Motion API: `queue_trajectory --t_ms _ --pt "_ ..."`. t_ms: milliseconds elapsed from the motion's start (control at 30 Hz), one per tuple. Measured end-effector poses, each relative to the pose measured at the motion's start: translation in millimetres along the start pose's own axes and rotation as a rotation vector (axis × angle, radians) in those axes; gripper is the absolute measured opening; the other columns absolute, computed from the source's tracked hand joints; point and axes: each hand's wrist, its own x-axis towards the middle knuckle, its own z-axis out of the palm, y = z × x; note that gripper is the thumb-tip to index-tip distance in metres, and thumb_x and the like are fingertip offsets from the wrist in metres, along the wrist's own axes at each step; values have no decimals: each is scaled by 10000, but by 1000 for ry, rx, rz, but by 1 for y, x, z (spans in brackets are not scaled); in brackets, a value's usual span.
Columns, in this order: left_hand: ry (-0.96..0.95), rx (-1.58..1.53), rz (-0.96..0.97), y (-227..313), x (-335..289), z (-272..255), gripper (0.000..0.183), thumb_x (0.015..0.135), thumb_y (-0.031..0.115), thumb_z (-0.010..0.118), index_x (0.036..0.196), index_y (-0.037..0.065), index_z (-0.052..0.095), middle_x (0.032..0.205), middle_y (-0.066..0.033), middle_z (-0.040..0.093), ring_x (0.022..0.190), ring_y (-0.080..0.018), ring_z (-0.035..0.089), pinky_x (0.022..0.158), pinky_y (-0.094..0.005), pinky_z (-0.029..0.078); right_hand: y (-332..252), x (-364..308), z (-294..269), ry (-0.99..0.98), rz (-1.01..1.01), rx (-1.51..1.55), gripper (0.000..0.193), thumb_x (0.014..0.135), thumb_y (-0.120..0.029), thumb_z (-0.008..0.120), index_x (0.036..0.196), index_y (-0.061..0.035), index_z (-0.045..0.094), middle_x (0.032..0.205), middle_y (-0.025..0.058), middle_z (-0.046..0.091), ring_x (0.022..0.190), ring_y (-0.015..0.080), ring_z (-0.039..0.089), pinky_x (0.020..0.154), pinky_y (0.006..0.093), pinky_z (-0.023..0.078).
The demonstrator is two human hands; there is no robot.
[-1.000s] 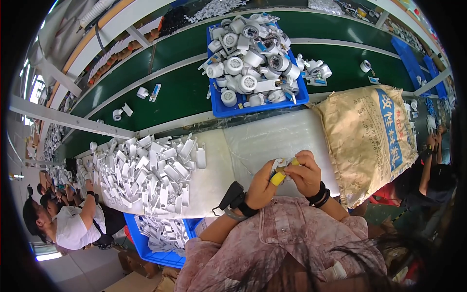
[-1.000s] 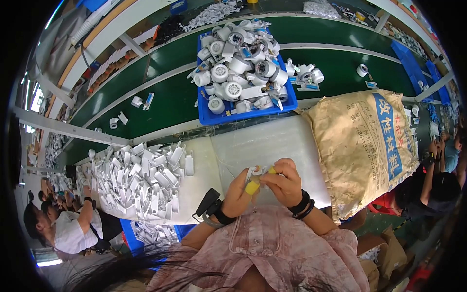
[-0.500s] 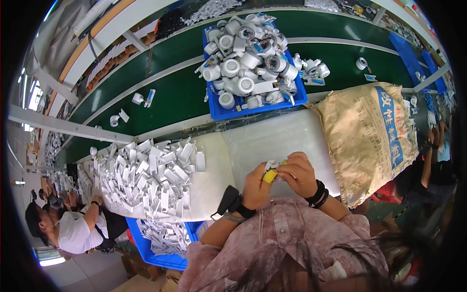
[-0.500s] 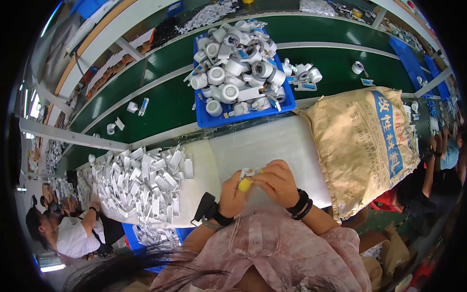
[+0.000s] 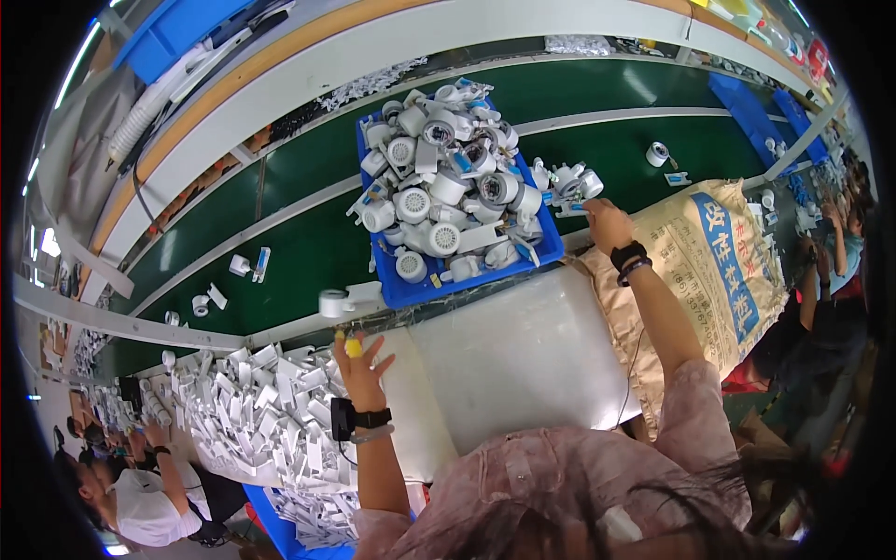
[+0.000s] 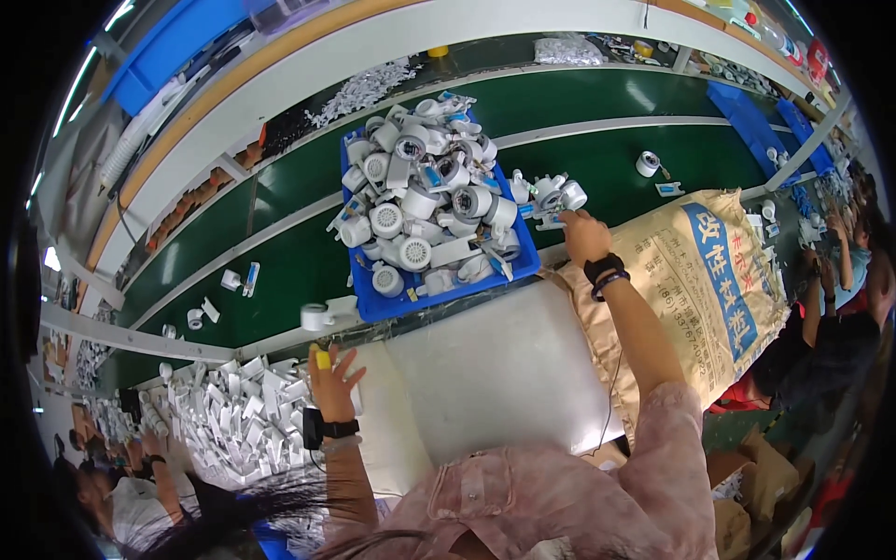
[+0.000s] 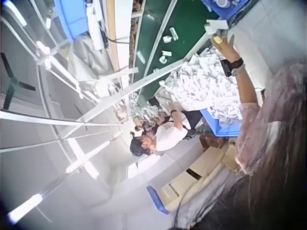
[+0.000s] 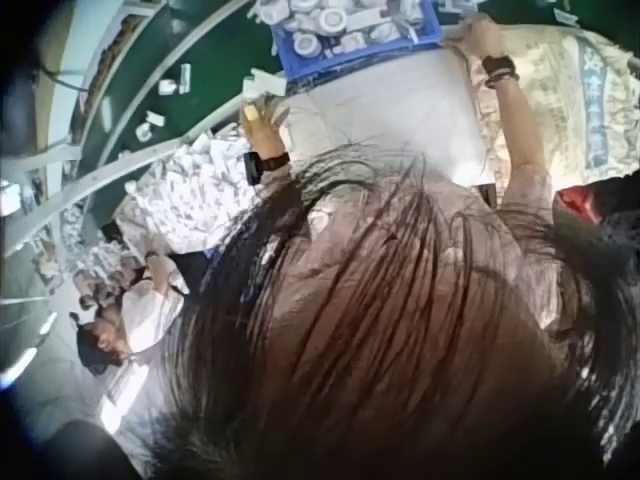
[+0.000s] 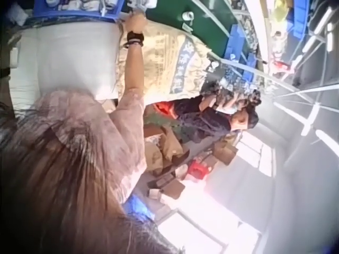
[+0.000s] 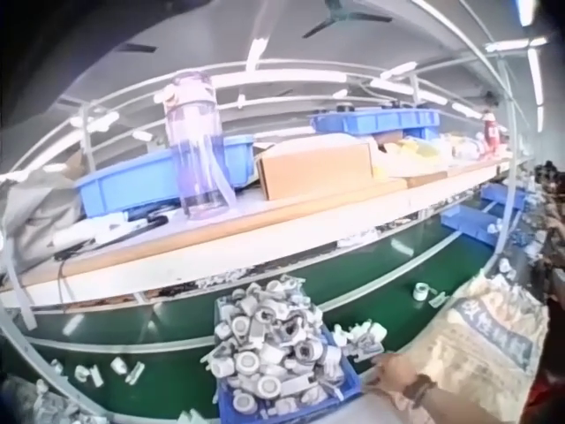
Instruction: The person picks up a white plastic housing and a small internal component, fits them together by hand, and places the assembled unit onto the green conveyor belt.
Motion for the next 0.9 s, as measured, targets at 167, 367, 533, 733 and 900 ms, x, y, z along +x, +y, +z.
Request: queue_trajectory --t_ms 167,367,533,733,900 --pt "-270 131 -239 -31 -26 16 331 952 134 404 1270 57 450 1163 -142 567 941 -275 635 686 -365 567 55 59 52 22 -392 -422 194 772 -122 590 930 -190 679 987 54 576 952 232 579 813 366 437" --pt "-362 129 -362 -52 -40 27 292 946 120 412 1202 21 512 1078 -151 613 886 -258 651 697 -345 564 68 84 60 -25 -531 -568 119 754 -214 608 831 -183 692 1044 53 557 1049 232 498 852 360 403" --pt "-415 140 -354 -53 -43 32 280 945 116 443 1198 24 520 1072 -129 613 879 -224 643 705 -311 542 59 73 20 6 -472 -354 149 712 -240 718 806 -130 683 1048 55 587 1042 260 509 840 375 425" --pt "-660 230 -109 -48 -60 51 354 897 116 561 1230 12 501 1123 -126 590 945 -216 613 762 -296 512 43 25 -25 -445 39 772 226 735 -131 752 840 -37 576 796 47 605 801 200 575 753 315 451" --pt "-734 703 632 24 -94 99 569 799 95 672 1310 14 435 1271 -162 505 1061 -256 565 868 -328 478 -54 -62 -88 -458 -254 767 240 728 -72 770 860 -53 570 840 46 586 808 152 541 716 275 427"
